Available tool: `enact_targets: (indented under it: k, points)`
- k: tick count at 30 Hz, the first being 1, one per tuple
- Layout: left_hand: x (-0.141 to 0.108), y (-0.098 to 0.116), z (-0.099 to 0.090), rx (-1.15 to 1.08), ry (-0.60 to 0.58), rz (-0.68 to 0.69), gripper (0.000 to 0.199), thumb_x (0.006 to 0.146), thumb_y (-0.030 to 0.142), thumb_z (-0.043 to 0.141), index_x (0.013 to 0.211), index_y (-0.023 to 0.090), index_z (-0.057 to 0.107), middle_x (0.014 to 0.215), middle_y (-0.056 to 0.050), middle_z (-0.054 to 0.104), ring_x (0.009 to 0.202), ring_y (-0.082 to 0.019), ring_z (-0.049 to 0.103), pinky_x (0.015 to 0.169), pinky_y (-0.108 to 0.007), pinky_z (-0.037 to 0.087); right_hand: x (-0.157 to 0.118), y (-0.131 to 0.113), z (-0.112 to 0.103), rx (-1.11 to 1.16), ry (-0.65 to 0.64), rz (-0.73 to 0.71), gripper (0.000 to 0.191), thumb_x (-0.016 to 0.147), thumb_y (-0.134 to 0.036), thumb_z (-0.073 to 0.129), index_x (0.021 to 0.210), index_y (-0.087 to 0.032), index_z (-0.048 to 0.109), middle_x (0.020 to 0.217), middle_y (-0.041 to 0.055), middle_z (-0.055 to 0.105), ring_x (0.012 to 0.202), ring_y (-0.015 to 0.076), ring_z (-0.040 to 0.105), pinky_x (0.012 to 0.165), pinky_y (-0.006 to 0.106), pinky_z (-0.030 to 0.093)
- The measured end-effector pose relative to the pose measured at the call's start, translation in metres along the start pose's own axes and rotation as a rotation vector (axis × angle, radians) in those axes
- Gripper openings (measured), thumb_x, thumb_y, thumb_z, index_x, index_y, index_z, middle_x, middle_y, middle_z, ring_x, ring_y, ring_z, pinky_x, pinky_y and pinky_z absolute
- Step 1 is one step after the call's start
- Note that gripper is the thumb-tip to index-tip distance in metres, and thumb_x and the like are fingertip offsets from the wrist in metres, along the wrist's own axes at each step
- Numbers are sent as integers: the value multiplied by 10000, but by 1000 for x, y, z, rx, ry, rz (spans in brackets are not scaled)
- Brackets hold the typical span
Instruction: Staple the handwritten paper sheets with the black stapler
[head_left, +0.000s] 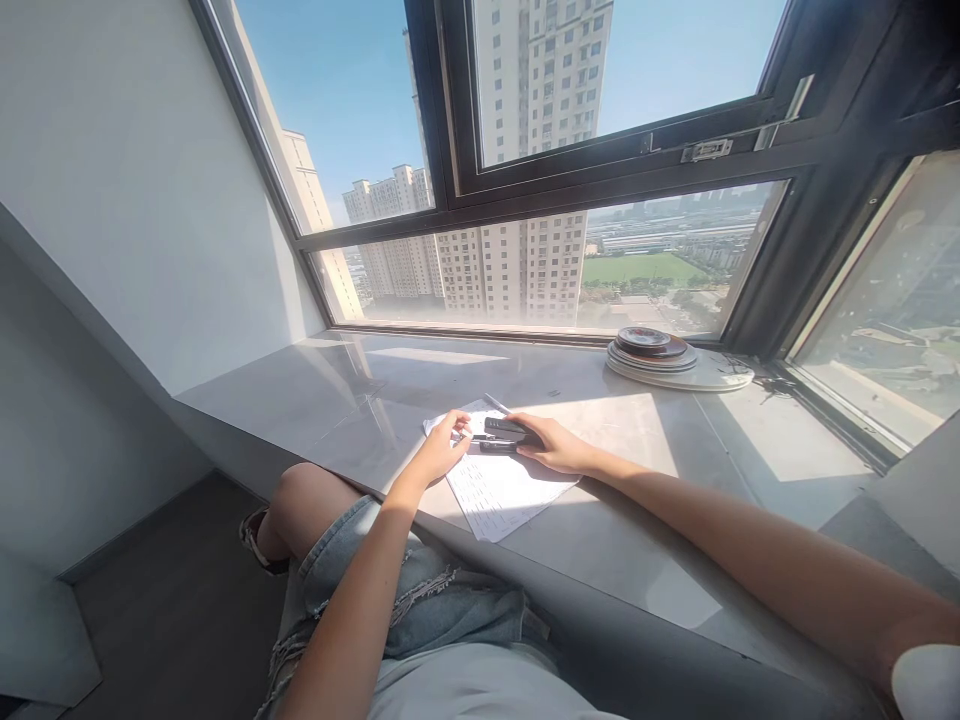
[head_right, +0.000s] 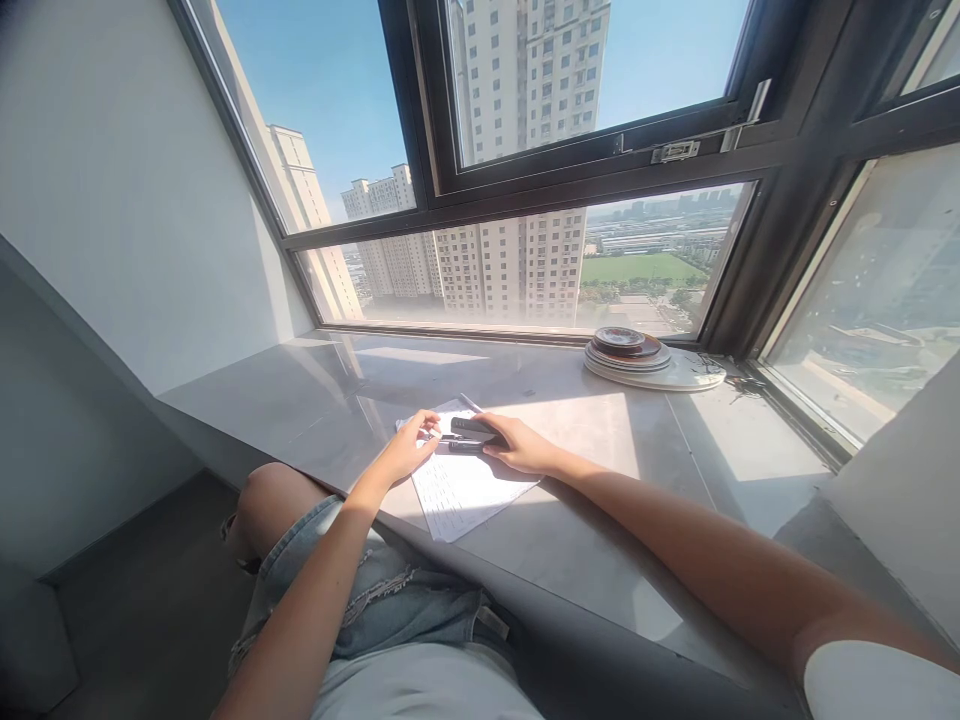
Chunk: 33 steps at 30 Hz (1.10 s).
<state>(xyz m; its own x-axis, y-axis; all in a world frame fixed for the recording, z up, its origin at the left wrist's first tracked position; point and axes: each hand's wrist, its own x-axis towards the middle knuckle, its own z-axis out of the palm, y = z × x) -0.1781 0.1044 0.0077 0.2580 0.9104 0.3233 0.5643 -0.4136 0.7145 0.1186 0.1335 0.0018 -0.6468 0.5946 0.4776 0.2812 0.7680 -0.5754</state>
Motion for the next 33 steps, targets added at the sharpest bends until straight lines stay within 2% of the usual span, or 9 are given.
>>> enact_targets:
  k: [10, 18, 25, 29, 33]
  points:
    - [1, -1, 0, 23, -8, 3, 280, 962, 221, 588, 1239, 260, 593, 1193, -52, 675, 1106, -198, 650, 996, -354, 518, 0, -1, -1, -6, -7, -4, 576, 939, -237, 667, 1501, -278, 550, 1436, 99, 686, 1290, 300, 670, 1124, 507, 529]
    - [1, 3, -2, -1, -22, 27, 311, 923, 242, 650, 1230, 258, 601, 1170, -56, 707, 1089, -206, 658, 1004, -370, 525, 0, -2, -1, -11, 0, -1, 566, 932, -253, 673, 1488, -272, 572, 1404, 104, 707, 1251, 305, 686, 1089, 491, 549]
    - [2, -2, 0, 0, -1, 12, 316, 912, 223, 625, 1226, 256, 606, 1138, -51, 707, 1061, -201, 657, 993, -368, 530, 0, 0, 0, -24, 0, -6, 567, 938, -258, 667, 1495, -283, 565, 1424, 98, 697, 1264, 303, 685, 1099, 494, 548]
    - [3, -7, 0, 43, 31, -2, 324, 894, 200, 622, 1213, 257, 613, 1089, -35, 684, 1001, -188, 640, 933, -339, 524, 0, -1, -1, -19, -6, -3, 557, 935, -243, 671, 1482, -280, 570, 1415, 94, 701, 1271, 297, 684, 1101, 483, 548]
    - [2, -7, -1, 158, 73, 7, 332, 854, 180, 642, 1178, 248, 616, 914, 11, 598, 837, -166, 576, 822, -303, 483, 0, -3, -1, -15, -7, 0, 549, 938, -242, 672, 1476, -278, 568, 1420, 96, 696, 1277, 298, 680, 1110, 493, 542]
